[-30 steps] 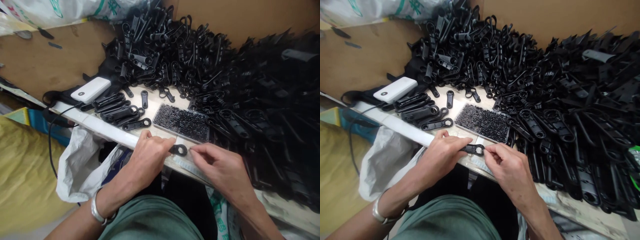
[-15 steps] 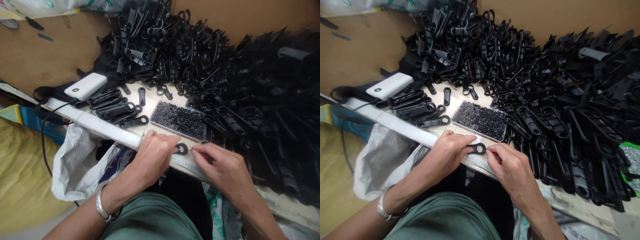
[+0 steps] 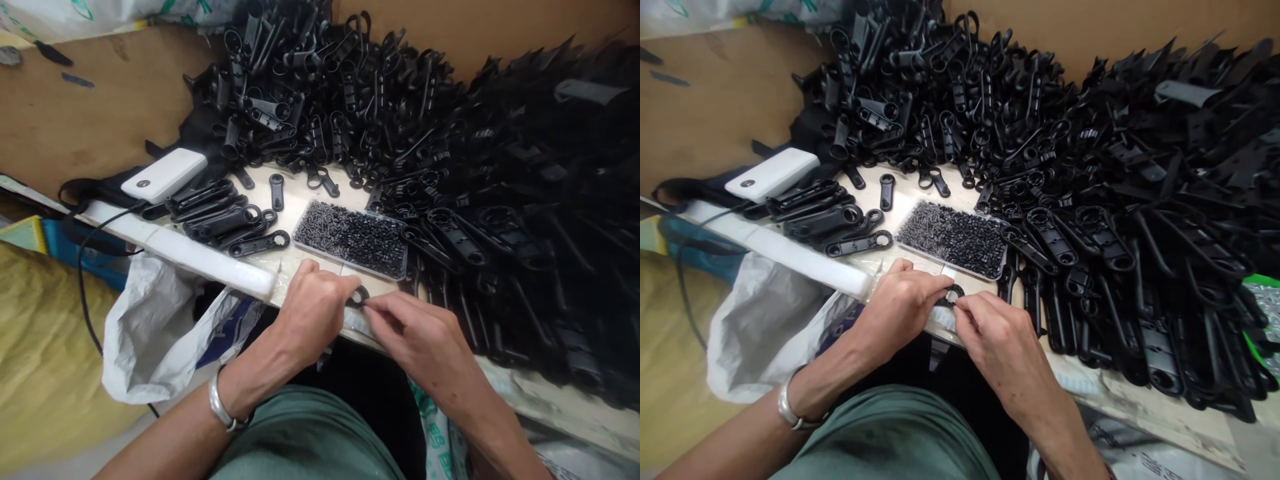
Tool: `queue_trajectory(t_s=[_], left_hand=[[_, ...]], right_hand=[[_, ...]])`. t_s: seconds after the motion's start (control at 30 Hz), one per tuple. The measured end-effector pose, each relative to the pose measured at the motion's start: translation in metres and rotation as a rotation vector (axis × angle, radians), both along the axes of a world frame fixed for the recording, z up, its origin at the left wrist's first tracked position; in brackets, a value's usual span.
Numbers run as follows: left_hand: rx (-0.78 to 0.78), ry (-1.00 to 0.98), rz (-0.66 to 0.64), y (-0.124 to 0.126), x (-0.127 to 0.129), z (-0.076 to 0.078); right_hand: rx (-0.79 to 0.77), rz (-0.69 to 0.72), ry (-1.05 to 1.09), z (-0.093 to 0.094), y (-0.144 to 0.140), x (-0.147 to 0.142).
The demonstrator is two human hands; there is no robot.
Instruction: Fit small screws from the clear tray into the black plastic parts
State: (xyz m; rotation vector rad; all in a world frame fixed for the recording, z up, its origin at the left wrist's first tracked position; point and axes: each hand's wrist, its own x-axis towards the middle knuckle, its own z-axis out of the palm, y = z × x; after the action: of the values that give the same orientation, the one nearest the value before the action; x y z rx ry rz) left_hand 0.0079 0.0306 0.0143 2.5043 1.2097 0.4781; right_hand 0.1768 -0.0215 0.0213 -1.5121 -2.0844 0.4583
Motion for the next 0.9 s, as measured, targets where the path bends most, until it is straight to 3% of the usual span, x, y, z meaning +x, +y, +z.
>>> queue_trajectory(t_s=[0.2,0.63,0.9], left_hand=[[-0.002,-0.038,-0.019,-0.001,0.0,-0.003],[0.179,-0.18,0.003,-0.004,0.002,-0.014],[0.195,-0.171,0.009,-0.004,0.002,-0.013]], right_hand=[[0.001,0.013,0.014,-0.004,0.002,-0.003],[-0.033,-0.023,0.015,-0.003,0.006,-0.003],[-0.085,-0.034,0.019,0.002,0.01,-0.007]])
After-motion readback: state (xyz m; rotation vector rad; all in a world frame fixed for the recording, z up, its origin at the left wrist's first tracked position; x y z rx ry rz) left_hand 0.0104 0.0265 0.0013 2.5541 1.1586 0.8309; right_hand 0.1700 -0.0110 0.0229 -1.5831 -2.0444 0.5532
